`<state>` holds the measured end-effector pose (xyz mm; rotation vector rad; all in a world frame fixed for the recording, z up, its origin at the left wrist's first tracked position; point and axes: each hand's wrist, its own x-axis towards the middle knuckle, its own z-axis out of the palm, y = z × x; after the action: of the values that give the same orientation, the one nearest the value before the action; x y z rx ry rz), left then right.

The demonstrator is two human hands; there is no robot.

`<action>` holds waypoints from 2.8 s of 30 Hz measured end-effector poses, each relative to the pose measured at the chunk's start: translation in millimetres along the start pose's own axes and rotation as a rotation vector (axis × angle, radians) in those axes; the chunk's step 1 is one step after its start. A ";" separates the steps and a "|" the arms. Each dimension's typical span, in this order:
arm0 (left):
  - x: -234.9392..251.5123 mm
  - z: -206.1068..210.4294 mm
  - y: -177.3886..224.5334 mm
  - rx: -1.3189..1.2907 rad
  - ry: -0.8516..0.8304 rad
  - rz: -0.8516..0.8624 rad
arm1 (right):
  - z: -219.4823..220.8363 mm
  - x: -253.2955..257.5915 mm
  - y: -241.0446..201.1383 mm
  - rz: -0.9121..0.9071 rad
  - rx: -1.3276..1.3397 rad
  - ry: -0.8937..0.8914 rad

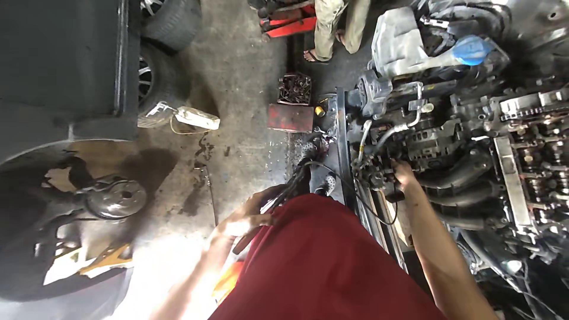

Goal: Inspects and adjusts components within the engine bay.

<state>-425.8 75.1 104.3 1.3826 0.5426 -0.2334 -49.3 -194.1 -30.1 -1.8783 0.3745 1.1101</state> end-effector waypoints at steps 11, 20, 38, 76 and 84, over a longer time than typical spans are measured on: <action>5.7 3.2 -0.8 -0.106 -0.049 -0.057 | -1.3 3.6 5.6 -0.013 0.001 -0.009; 8.1 -33.6 -5.8 -0.407 -0.121 -0.341 | -0.2 8.6 -0.9 0.010 0.020 0.009; 13.8 -22.5 -8.8 -0.043 -0.079 -0.454 | -3.6 14.8 3.8 0.004 0.040 0.027; -31.5 -36.0 41.1 0.734 0.140 -0.220 | -39.0 -110.1 -61.6 -0.585 -0.500 0.360; -37.4 -38.3 53.3 0.716 0.310 -0.073 | -70.4 -127.6 -68.6 -0.429 0.340 0.242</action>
<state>-441.8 116.5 165.4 2.1167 0.8129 -0.2888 -38.0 -235.4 125.1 -1.6834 0.2584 0.4994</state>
